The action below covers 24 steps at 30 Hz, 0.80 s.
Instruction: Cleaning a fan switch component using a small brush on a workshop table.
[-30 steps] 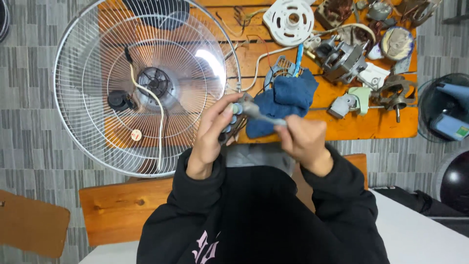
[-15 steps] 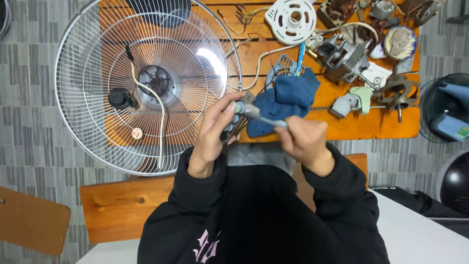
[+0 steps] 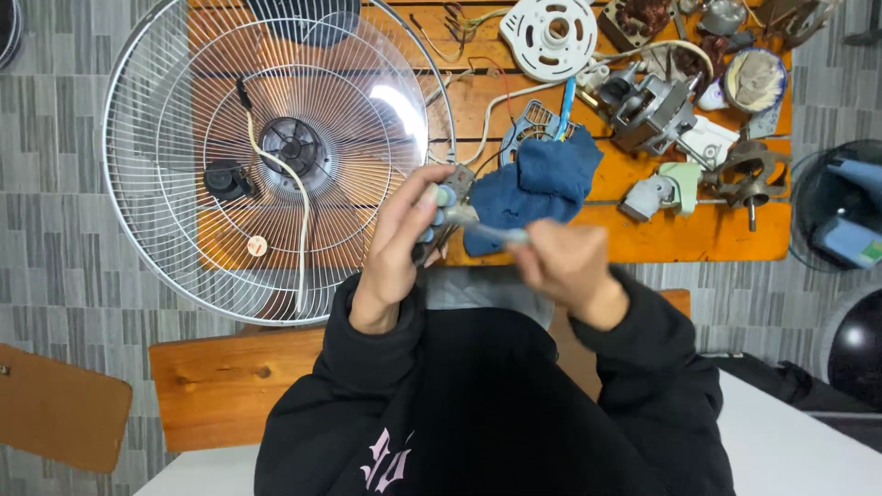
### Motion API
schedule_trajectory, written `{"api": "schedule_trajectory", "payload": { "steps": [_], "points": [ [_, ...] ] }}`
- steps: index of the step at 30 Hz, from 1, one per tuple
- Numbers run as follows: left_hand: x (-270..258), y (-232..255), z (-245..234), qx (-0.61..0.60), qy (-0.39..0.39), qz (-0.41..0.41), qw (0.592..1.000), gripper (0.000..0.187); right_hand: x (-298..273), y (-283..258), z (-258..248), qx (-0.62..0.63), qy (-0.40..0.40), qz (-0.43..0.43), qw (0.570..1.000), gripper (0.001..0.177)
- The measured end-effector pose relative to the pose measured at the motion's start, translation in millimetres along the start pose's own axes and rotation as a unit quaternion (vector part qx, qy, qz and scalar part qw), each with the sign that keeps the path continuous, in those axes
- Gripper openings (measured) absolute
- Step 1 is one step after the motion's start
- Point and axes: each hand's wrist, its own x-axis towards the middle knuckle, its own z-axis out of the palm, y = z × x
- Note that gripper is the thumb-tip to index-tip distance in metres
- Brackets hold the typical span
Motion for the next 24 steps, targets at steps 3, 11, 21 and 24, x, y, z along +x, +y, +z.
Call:
{"api": "schedule_trajectory", "payload": {
  "steps": [3, 11, 21, 24],
  "points": [
    [11, 11, -3, 0.000, -0.008, 0.012, 1.000, 0.052, 21, -35, -8, 0.075, -0.017, -0.033, 0.996, 0.037],
    [11, 8, 6, -0.066, -0.013, -0.019, 0.998, 0.050, 6, -11, 0, 0.051, 0.006, 0.006, 0.999, 0.036],
    [15, 18, 2, -0.014, -0.029, 0.002, 0.999, 0.050, 12, -27, -8, 0.080, -0.012, -0.013, 0.997, 0.040],
    [8, 16, 10, -0.099, -0.024, -0.037, 0.994, 0.049, -1, 4, -2, 0.026, 0.000, 0.006, 1.000, 0.040]
  ]
}}
